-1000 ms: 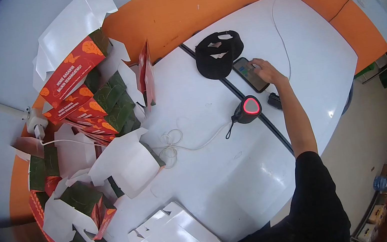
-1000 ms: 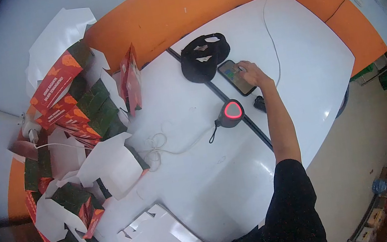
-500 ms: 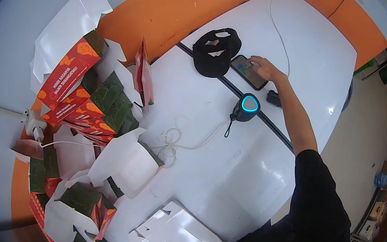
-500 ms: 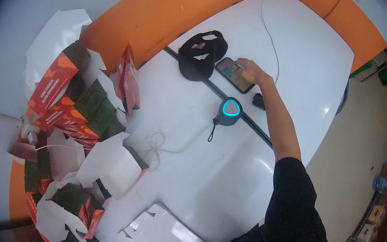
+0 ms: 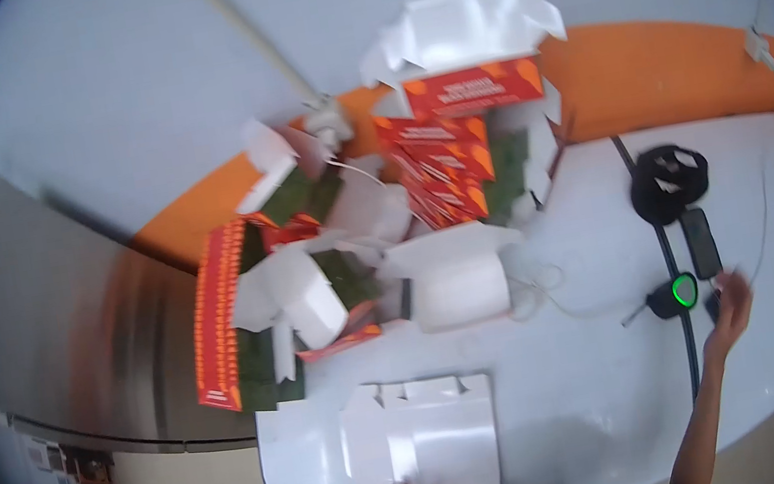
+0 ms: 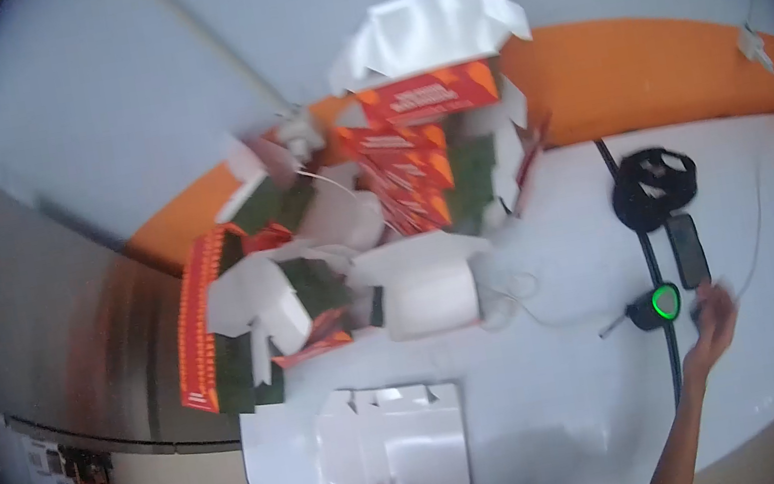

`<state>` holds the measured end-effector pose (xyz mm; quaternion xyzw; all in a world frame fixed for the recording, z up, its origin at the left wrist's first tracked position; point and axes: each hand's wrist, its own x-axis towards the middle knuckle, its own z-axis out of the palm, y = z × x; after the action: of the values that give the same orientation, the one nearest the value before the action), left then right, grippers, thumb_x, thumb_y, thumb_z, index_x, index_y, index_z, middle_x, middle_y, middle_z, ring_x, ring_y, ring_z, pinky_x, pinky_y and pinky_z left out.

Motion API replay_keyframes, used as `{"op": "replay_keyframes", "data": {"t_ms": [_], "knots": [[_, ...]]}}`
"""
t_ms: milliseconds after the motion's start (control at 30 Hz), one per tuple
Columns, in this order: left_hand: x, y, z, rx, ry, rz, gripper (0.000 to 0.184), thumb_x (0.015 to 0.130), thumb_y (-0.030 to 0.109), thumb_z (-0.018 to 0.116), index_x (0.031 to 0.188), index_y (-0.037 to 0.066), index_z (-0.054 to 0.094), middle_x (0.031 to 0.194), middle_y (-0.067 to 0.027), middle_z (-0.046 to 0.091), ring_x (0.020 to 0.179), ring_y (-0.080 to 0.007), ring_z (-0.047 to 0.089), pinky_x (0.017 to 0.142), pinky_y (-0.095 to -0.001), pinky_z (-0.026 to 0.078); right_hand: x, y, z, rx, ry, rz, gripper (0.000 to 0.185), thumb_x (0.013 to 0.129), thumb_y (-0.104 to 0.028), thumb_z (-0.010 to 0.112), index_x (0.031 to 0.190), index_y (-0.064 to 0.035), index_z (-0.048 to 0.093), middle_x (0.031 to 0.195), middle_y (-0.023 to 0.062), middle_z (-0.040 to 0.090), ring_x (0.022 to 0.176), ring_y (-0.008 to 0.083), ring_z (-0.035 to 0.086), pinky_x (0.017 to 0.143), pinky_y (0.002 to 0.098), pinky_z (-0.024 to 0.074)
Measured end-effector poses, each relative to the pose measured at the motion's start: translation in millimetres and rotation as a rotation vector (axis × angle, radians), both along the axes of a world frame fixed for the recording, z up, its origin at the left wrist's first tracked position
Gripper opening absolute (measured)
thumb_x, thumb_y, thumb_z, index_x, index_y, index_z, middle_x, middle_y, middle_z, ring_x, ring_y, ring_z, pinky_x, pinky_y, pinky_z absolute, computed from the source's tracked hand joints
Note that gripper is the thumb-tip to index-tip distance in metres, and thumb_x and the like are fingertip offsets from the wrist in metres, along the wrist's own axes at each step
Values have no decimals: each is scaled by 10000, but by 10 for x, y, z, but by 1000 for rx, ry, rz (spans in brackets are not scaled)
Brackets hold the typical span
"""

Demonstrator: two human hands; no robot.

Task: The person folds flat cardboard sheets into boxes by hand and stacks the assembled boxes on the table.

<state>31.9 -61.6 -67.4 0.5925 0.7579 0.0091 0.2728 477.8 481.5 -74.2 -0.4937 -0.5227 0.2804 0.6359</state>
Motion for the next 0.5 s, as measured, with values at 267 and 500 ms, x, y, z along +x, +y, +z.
{"op": "replay_keyframes", "data": {"t_ms": [267, 500], "knots": [[-157, -29, -723, 393, -172, -179, 644, 741, 386, 874, 1307, 134, 698, 1300, -138, 663, 1255, -360, 569, 1071, -532, 432, -1437, -2587, -180, -636, -393, 1196, 483, 940, -275, 738, 1374, -99, 622, 1161, 98, 709, 998, 221, 680, 900, 374, 559], [-301, 206, -652, 526, -171, -380, 460, 780, 227, 857, 1207, 113, 731, 1140, -98, 708, 1141, -337, 621, 959, -483, 489, -1869, -3626, -87, -471, -822, 1209, 730, 846, -316, 818, 1484, -126, 518, 1444, 261, 446, 1336, 424, 483, 1096, 487, 457]]}}
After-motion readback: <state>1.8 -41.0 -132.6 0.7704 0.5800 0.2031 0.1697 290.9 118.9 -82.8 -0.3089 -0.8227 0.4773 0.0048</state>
